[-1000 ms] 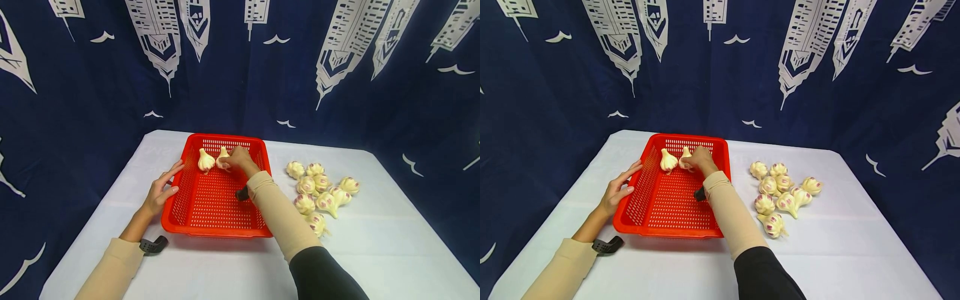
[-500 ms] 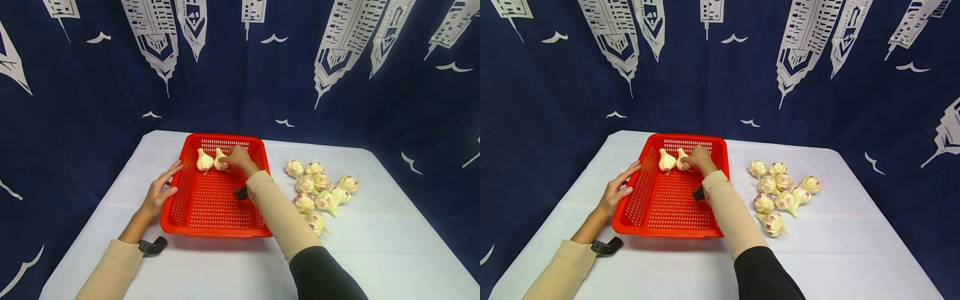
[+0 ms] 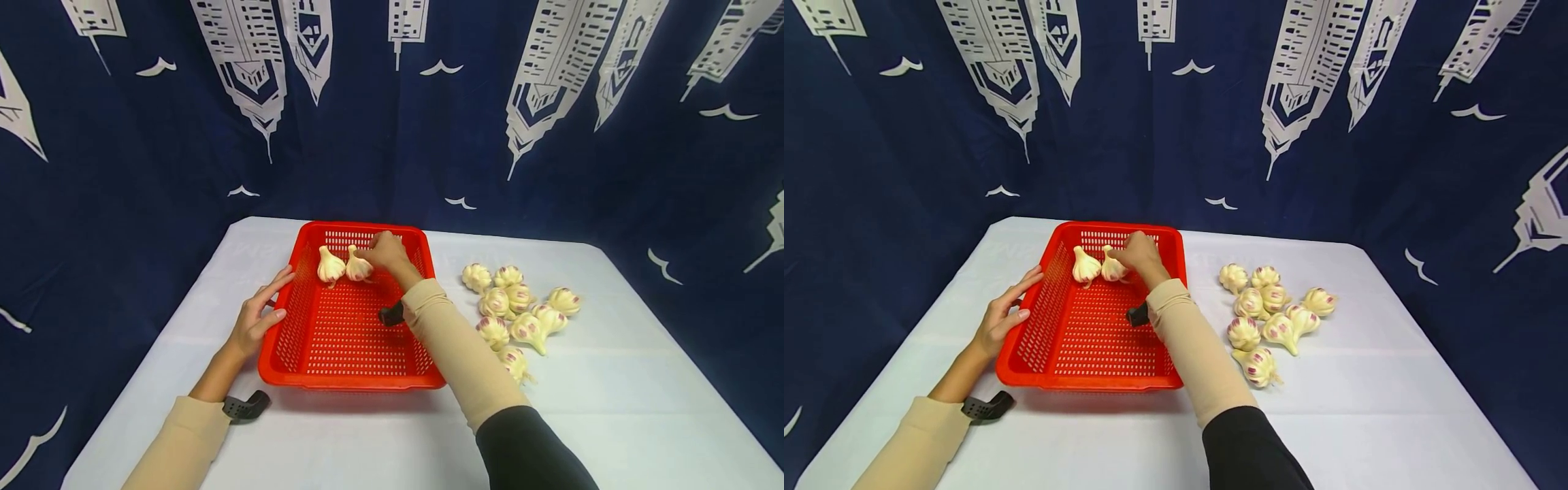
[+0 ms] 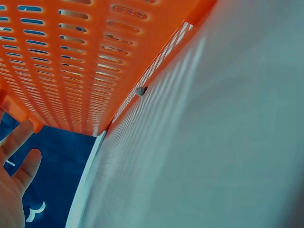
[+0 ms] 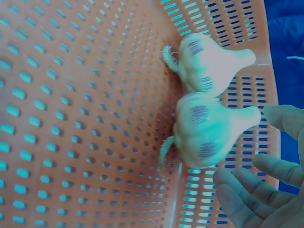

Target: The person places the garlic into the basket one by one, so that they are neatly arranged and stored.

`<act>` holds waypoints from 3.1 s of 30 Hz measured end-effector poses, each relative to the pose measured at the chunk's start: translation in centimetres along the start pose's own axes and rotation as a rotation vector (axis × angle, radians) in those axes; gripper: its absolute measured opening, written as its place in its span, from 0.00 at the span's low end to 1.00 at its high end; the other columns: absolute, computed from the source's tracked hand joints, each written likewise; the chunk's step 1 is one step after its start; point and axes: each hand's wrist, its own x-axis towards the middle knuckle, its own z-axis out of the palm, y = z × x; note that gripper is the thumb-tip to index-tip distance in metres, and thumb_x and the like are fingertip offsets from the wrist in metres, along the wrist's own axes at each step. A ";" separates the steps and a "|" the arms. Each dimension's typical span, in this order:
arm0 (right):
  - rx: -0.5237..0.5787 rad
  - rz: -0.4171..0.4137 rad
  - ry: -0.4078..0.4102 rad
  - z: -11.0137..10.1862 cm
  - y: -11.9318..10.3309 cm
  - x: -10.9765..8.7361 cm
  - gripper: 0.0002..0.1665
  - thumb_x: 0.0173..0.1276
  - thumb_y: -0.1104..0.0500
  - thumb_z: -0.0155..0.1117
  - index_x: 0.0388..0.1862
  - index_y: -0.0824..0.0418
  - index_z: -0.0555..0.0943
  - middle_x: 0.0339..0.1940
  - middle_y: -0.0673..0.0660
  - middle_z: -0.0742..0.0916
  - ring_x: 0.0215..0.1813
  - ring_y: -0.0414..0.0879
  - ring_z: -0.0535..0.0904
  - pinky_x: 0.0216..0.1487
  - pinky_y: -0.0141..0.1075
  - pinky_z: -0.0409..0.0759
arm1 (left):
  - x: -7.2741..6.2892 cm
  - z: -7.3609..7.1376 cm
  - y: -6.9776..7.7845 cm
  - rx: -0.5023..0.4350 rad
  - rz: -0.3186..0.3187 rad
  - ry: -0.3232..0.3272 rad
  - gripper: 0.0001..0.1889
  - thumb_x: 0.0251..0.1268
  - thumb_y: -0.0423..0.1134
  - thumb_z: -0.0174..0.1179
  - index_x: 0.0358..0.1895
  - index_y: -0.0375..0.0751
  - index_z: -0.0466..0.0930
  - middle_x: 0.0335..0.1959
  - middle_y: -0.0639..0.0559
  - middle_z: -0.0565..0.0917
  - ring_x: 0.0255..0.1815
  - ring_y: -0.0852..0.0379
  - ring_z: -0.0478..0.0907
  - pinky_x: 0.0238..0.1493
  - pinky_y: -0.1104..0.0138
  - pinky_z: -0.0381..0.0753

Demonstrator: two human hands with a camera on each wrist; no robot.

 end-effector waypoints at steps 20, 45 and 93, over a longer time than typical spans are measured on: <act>0.017 -0.017 0.014 -4.0 -0.3 -1.5 0.28 0.62 0.45 0.69 0.52 0.65 0.81 0.55 0.62 0.83 0.51 0.54 0.79 0.51 0.45 0.79 | -0.1 0.1 0.4 -0.009 0.005 0.003 0.32 0.55 0.34 0.50 0.68 0.33 0.71 0.73 0.39 0.66 0.60 0.61 0.69 0.43 0.70 0.67; 0.045 -0.003 0.060 -7.2 2.5 -1.8 0.27 0.63 0.45 0.69 0.52 0.65 0.82 0.52 0.63 0.84 0.49 0.56 0.79 0.50 0.47 0.78 | -0.1 0.2 0.3 -0.013 0.007 0.006 0.32 0.54 0.33 0.50 0.68 0.33 0.71 0.73 0.39 0.66 0.64 0.63 0.67 0.44 0.70 0.67; -0.024 0.150 0.097 -12.4 10.0 -1.2 0.30 0.65 0.45 0.66 0.53 0.67 0.80 0.40 0.64 0.86 0.38 0.53 0.86 0.40 0.40 0.82 | 0.0 0.0 0.3 -0.020 -0.005 0.003 0.33 0.53 0.33 0.50 0.68 0.32 0.71 0.73 0.39 0.66 0.63 0.62 0.67 0.44 0.70 0.67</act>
